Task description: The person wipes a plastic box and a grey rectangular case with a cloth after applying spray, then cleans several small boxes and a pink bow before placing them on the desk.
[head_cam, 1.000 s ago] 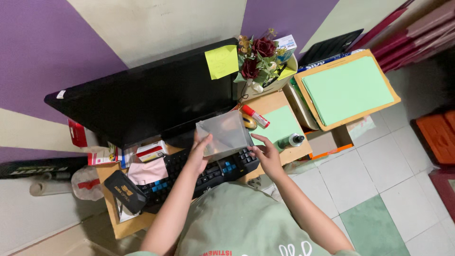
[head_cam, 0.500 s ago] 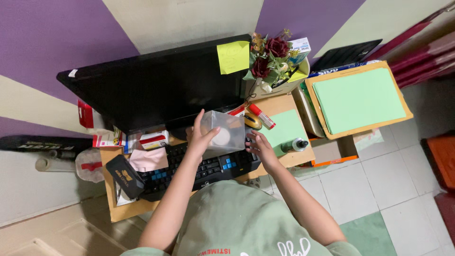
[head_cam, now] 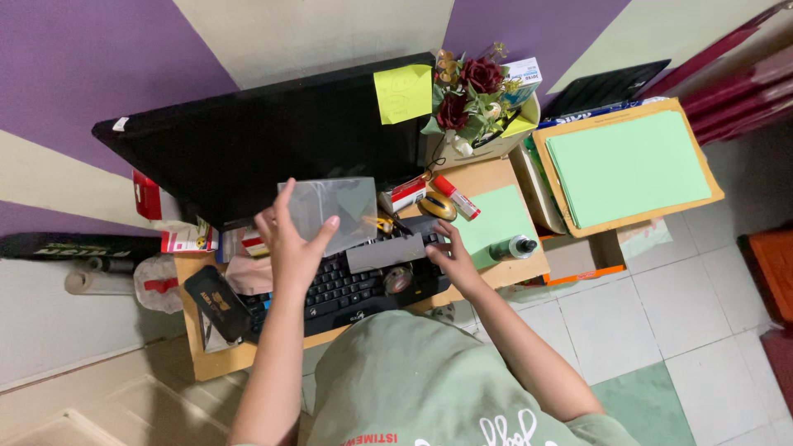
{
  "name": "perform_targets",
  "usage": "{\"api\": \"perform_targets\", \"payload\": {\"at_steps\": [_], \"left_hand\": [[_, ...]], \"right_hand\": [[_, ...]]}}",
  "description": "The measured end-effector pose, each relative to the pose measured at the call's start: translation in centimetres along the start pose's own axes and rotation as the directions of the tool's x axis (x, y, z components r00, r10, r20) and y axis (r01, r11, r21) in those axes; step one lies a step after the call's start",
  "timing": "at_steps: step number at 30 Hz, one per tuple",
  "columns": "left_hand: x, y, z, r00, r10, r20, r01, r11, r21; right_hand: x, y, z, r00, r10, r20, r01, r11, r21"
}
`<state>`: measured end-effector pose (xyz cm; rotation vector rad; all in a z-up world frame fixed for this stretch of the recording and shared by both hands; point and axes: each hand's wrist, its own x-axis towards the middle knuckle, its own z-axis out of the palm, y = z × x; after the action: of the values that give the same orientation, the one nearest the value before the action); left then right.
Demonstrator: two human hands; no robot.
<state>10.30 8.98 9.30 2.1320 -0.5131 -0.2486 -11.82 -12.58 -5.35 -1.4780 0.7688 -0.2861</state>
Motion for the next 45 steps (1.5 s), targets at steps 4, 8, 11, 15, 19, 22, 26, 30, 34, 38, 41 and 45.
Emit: {"api": "perform_targets", "payload": {"at_steps": [4,8,11,15,19,22,26,30,34,38,41,45], "left_hand": [[-0.1,-0.9,-2.3,0.994,0.095,-0.061,-0.107,0.965,-0.242],[0.1,-2.7,-2.2,0.998,0.053,-0.033,-0.062,0.89,-0.451],[0.5,-4.1,-1.9,1.0,-0.006,0.008,0.01,0.844,-0.536],[1.7,-5.2,-1.7,0.984,-0.124,0.128,0.179,0.698,-0.693],[2.2,-5.5,-1.9,0.98,-0.101,0.172,0.189,0.746,-0.638],[2.3,-5.9,-1.5,0.982,-0.064,0.176,0.159,0.778,-0.608],[1.8,-6.8,-1.2,0.976,-0.066,0.207,0.189,0.732,-0.655],[1.5,-7.1,-0.9,0.977,-0.04,0.211,0.174,0.726,-0.666],[1.5,-6.9,-0.9,0.976,-0.043,0.214,0.173,0.754,-0.634],[1.8,-6.6,-1.0,0.973,-0.033,0.23,0.172,0.767,-0.618],[1.7,-6.4,-0.9,0.968,-0.027,0.25,0.184,0.754,-0.63],[1.5,-6.7,-0.7,0.963,-0.004,0.269,0.19,0.72,-0.668]], "right_hand": [[-3.6,-1.6,2.3,0.933,-0.307,0.189,0.36,0.794,-0.49],[-4.6,-0.7,3.4,0.936,-0.25,0.247,0.35,0.733,-0.584],[-4.2,-0.8,3.7,0.962,-0.194,0.192,0.272,0.644,-0.715],[-4.0,-1.3,4.3,0.969,-0.196,0.149,0.242,0.648,-0.722],[-3.4,-0.4,4.2,0.96,-0.253,0.118,0.263,0.672,-0.693],[-2.8,0.8,3.5,0.955,-0.209,0.209,0.295,0.673,-0.678],[-3.4,0.6,2.9,0.872,-0.21,0.443,0.469,0.621,-0.628],[-3.7,-0.5,4.0,0.827,-0.083,0.556,0.51,0.527,-0.68],[-3.3,-0.1,4.9,0.79,-0.068,0.609,0.558,0.491,-0.669],[-2.9,1.3,5.2,0.759,-0.068,0.648,0.597,0.469,-0.65],[-2.7,1.9,4.9,0.761,-0.054,0.646,0.583,0.494,-0.645],[-2.3,2.4,3.4,0.837,-0.054,0.545,0.401,0.738,-0.543]]}}
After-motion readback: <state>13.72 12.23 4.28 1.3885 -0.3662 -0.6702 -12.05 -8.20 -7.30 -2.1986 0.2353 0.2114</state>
